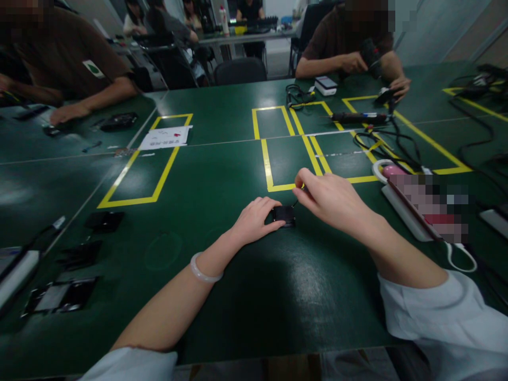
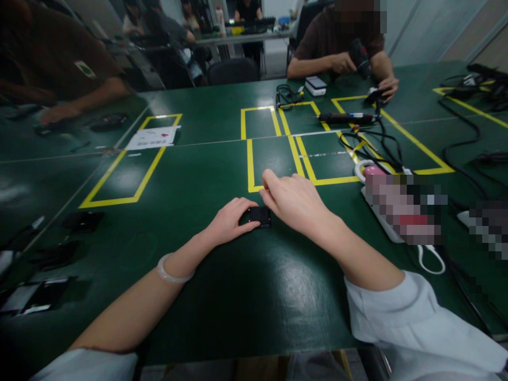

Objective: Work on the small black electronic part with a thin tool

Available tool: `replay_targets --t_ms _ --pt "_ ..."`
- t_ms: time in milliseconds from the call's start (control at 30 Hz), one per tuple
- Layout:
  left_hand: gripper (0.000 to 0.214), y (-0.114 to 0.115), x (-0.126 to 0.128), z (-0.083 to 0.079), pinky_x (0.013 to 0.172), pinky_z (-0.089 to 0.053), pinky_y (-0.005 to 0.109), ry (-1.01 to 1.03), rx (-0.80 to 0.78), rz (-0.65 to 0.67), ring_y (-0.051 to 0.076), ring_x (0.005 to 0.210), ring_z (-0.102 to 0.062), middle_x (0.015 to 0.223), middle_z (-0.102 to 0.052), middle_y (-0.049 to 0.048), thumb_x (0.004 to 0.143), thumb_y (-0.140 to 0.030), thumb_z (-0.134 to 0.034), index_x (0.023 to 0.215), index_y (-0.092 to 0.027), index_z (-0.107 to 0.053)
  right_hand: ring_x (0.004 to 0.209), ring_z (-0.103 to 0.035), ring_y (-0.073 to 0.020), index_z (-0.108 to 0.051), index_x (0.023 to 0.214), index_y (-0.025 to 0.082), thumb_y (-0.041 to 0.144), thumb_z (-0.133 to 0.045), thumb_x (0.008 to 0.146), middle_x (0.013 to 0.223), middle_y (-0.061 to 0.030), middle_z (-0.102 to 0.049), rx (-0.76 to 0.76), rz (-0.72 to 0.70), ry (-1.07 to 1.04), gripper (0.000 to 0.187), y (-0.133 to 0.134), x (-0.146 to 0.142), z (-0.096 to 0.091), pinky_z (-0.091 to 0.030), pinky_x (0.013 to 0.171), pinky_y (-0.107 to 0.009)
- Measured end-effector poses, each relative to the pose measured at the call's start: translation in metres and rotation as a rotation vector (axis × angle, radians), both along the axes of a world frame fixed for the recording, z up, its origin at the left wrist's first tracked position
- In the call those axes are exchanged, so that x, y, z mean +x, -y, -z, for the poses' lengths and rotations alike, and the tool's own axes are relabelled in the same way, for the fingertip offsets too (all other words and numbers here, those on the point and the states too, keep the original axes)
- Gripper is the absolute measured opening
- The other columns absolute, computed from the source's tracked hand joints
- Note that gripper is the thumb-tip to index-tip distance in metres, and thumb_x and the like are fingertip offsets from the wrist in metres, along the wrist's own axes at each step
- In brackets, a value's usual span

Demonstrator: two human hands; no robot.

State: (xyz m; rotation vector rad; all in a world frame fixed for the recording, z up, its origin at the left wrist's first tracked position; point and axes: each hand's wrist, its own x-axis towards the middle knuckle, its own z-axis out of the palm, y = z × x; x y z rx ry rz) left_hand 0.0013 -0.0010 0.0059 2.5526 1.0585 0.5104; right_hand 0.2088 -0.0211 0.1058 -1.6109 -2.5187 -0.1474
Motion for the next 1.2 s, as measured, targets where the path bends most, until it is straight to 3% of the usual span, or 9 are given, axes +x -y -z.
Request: replay_targets --t_ms 300,467,733,967,1200 --pt "0.037 -0.0003 -0.0001 -0.0005 0.086 -0.046 0.038 -0.001 -0.005 -0.004 0.024 0.098 -0.055 0.108 -0.060 0.0075 0.091 -0.049 -0.052 0.113 -0.020 -0.054 0.065 -0.060 -0.0198 -0.050 0.109 0.018 0.029 -0.034 0.096 0.078 -0.0040 -0.070 -0.031 0.015 -0.002 0.024 0.0004 -0.0007 -0.0015 -0.026 0.059 -0.029" --pt "0.038 -0.0004 0.0000 0.0001 0.086 -0.046 0.038 -0.006 0.007 0.004 0.024 0.097 -0.055 0.107 -0.060 0.0077 0.091 -0.051 -0.051 0.113 -0.019 -0.054 0.066 -0.061 -0.0199 -0.052 0.102 0.018 0.037 -0.034 0.097 0.076 -0.0044 -0.069 0.010 -0.002 0.014 0.026 -0.0008 0.0003 0.0014 -0.028 0.062 -0.030" --pt "0.037 -0.0006 -0.0002 0.0008 0.087 -0.046 0.039 -0.002 0.004 -0.001 0.025 0.099 -0.055 0.109 -0.060 0.0076 0.090 -0.050 -0.053 0.114 -0.020 -0.054 0.065 -0.060 -0.0193 -0.051 0.106 0.017 0.028 -0.034 0.096 0.077 -0.0049 -0.069 0.029 -0.018 -0.006 0.022 -0.0018 0.0006 0.0036 -0.028 0.061 -0.029" --pt "0.038 -0.0003 0.0001 0.0008 0.086 -0.046 0.038 0.003 0.011 0.002 0.024 0.097 -0.055 0.108 -0.060 0.0075 0.091 -0.049 -0.052 0.114 -0.020 -0.054 0.065 -0.060 -0.0193 -0.054 0.097 0.018 0.035 -0.034 0.097 0.076 -0.0057 -0.069 0.020 0.000 0.034 0.026 -0.0019 0.0005 0.0022 -0.030 0.064 -0.030" --pt "0.037 -0.0002 -0.0002 -0.0010 0.086 -0.046 0.038 -0.003 0.001 0.007 0.024 0.097 -0.055 0.107 -0.061 0.0074 0.091 -0.049 -0.052 0.113 -0.020 -0.054 0.062 -0.059 -0.0182 -0.050 0.107 0.017 0.029 -0.035 0.096 0.073 -0.0029 -0.068 0.040 -0.018 -0.030 0.022 -0.0020 0.0000 0.0051 -0.030 0.064 -0.030"
